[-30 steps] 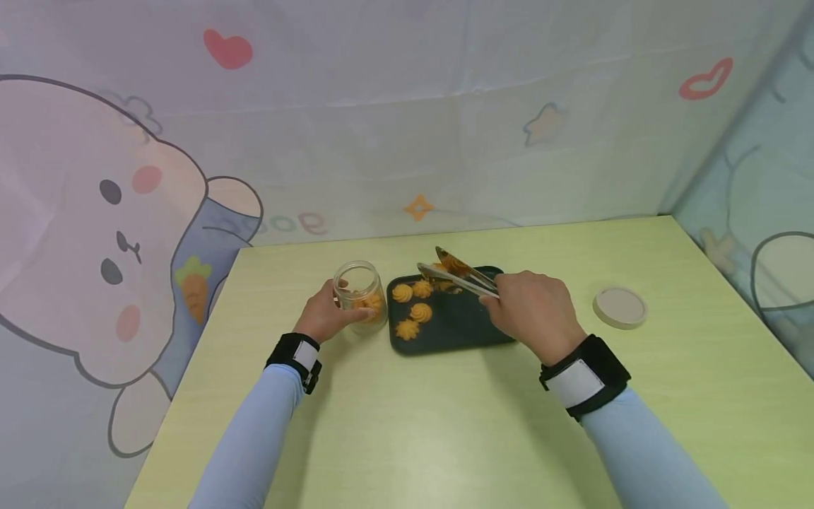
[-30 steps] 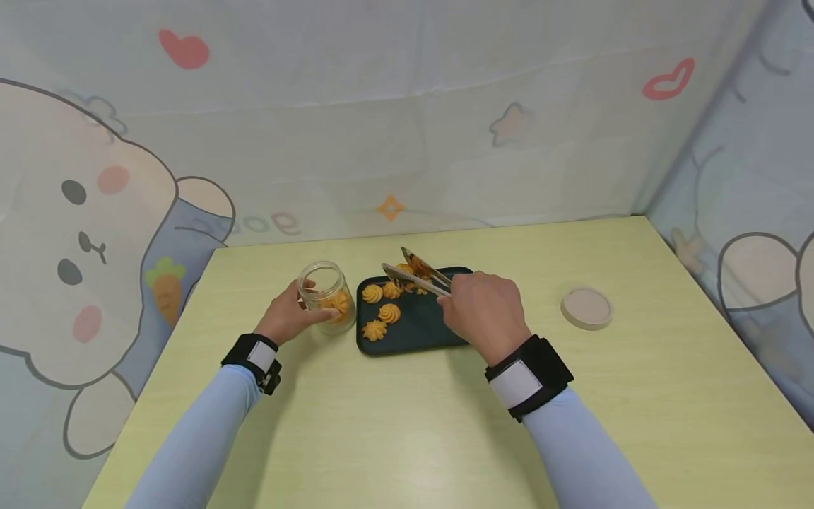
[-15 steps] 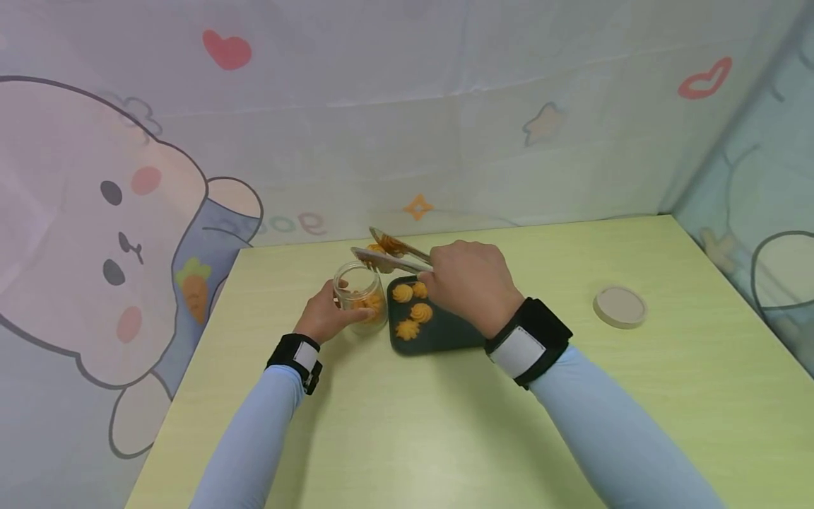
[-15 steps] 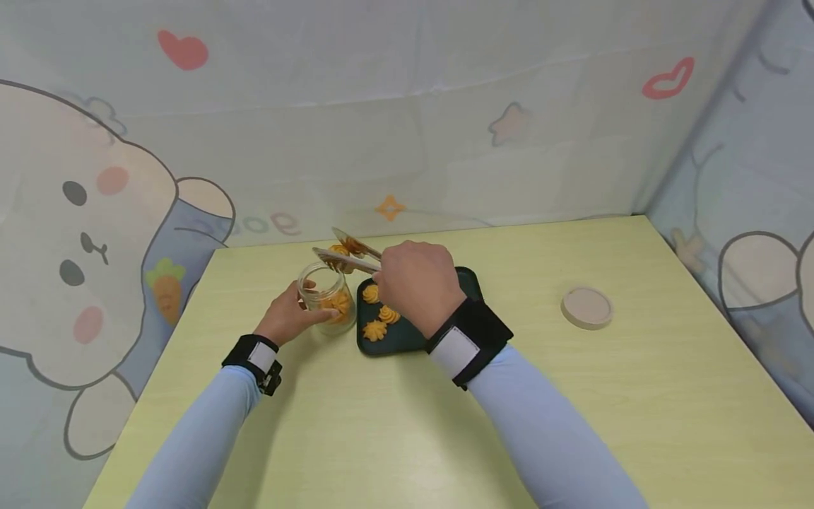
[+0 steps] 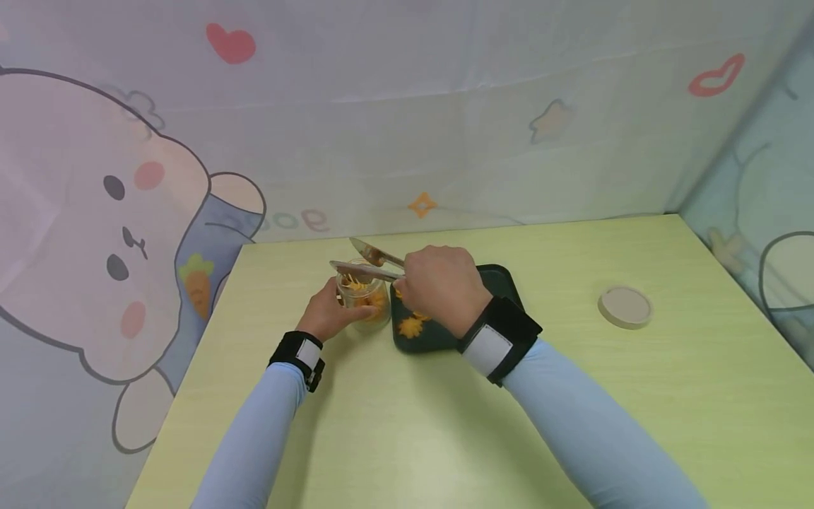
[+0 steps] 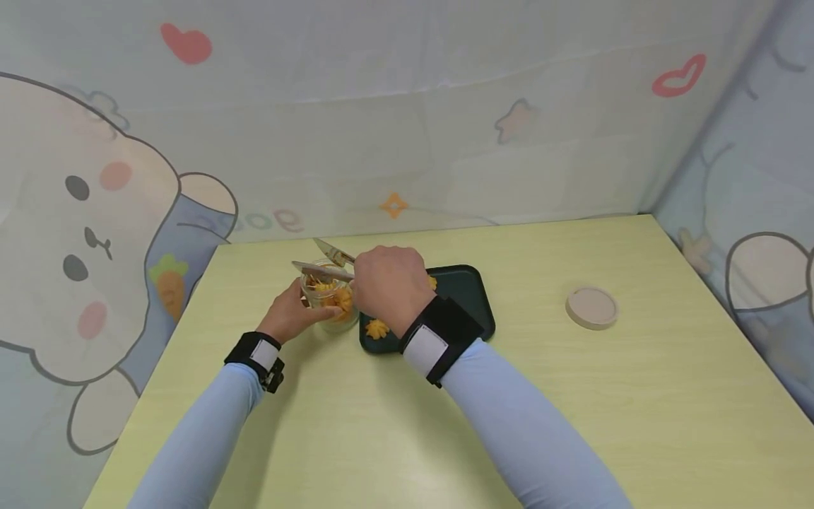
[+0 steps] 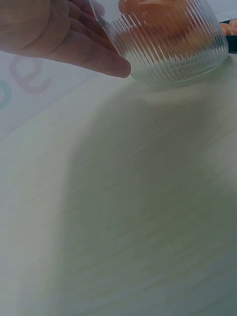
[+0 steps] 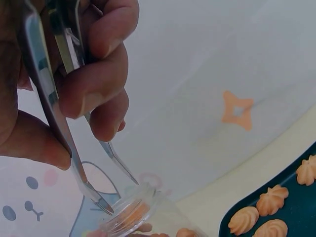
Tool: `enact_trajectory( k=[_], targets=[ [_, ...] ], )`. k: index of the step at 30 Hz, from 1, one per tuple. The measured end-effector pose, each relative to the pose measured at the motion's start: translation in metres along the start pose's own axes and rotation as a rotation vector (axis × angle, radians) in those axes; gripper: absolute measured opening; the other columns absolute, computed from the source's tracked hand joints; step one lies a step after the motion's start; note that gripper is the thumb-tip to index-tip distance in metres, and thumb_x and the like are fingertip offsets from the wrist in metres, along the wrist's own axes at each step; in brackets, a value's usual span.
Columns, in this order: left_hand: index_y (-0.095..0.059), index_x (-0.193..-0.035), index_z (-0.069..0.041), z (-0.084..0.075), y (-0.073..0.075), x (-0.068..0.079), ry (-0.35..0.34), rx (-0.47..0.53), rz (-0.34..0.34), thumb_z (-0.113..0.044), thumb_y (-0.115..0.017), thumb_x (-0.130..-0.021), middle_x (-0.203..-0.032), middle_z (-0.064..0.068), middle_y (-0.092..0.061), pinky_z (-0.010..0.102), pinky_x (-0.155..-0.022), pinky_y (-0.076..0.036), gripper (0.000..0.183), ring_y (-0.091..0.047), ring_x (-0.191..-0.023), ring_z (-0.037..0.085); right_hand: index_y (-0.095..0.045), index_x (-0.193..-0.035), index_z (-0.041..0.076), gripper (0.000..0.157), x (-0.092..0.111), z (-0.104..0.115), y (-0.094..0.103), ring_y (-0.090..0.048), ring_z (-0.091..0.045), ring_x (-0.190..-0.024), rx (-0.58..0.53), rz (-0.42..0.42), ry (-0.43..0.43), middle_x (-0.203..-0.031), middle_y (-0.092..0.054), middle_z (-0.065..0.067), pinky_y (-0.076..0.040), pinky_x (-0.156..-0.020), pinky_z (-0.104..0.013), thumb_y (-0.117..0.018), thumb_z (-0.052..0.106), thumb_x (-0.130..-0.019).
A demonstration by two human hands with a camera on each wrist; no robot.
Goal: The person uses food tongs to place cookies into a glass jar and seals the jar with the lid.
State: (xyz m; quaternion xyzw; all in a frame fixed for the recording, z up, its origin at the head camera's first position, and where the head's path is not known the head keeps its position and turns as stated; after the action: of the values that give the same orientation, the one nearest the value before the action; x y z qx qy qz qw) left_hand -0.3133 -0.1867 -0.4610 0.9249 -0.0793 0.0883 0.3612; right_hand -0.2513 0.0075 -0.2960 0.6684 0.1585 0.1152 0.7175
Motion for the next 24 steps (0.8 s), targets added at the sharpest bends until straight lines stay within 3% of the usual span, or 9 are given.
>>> enact_trajectory(
  k=[13,24],
  targets=[
    [-0.041,-0.144,-0.008,0.000,-0.001,0.001,0.006,-0.010,-0.004,-0.050,-0.082,-0.082,-0.138,0.023,-0.057,0.049,-0.100,-0.051,0.085,-0.057,-0.126,0.039,-0.058,-0.065,0.014,0.043,0.016,-0.043,-0.001,-0.048,-0.017,-0.048,-0.066,0.015,-0.114,-0.052,-0.041,0.003,-0.032,-0.044,-0.031,-0.061,0.039,-0.100],
    [-0.041,-0.145,-0.007,-0.001,0.001,0.001,-0.005,-0.026,-0.005,-0.049,-0.081,-0.083,-0.138,0.025,-0.056,0.050,-0.099,-0.051,0.085,-0.057,-0.125,0.040,-0.043,-0.051,0.017,0.054,0.050,-0.080,-0.053,-0.039,-0.015,-0.043,-0.098,-0.002,-0.172,-0.048,-0.030,0.005,-0.027,-0.042,-0.029,-0.069,0.034,-0.096]
  ],
)
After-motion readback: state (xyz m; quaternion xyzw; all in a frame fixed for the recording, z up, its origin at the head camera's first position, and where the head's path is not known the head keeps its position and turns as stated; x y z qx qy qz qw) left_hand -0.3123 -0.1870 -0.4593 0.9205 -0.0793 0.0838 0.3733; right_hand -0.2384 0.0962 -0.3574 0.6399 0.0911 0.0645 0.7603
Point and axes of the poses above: each hand's wrist, its own x-axis away from the middle knuckle, its own y-axis out of the back of the hand, z = x × y, the point moved 8 cm from there along -x, towards the middle knuckle
